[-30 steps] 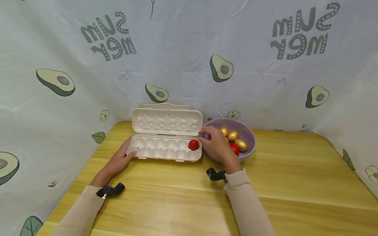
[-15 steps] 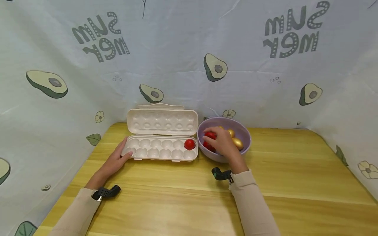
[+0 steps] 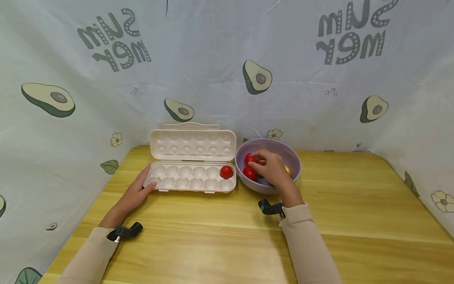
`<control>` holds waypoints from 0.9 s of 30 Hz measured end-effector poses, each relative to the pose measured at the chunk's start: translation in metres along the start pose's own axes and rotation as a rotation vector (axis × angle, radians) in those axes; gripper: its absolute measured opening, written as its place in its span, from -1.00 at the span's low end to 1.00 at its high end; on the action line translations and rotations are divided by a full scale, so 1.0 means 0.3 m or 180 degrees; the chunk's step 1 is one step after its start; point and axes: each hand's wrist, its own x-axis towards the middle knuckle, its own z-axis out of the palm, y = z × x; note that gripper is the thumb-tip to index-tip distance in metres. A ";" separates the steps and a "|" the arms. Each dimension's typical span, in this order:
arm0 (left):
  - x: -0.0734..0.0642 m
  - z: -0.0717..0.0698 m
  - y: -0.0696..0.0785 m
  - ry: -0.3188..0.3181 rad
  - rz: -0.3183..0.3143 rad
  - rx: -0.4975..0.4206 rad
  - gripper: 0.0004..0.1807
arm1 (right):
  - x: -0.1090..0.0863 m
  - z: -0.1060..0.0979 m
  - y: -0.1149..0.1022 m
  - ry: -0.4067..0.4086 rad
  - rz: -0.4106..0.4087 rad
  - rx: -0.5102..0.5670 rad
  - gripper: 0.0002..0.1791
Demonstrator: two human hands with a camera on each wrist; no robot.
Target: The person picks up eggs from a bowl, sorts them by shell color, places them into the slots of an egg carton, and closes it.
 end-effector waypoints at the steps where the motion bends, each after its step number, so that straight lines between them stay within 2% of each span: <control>1: 0.003 -0.001 0.000 -0.0003 -0.0005 0.0004 -0.16 | 0.002 -0.002 0.000 -0.0014 0.0007 0.0003 -0.67; 9: 0.020 -0.006 0.001 0.0010 -0.0044 0.0027 -0.16 | 0.012 -0.011 -0.004 -0.0109 0.0045 0.0024 -0.66; 19: -0.003 -0.001 0.005 0.0020 -0.0021 0.0012 -0.16 | -0.004 0.008 0.001 -0.0139 0.0010 0.0028 -0.69; 27: -0.013 0.002 0.010 0.0052 -0.0007 0.0018 -0.18 | -0.014 0.013 0.000 -0.0132 0.0143 -0.0054 -0.69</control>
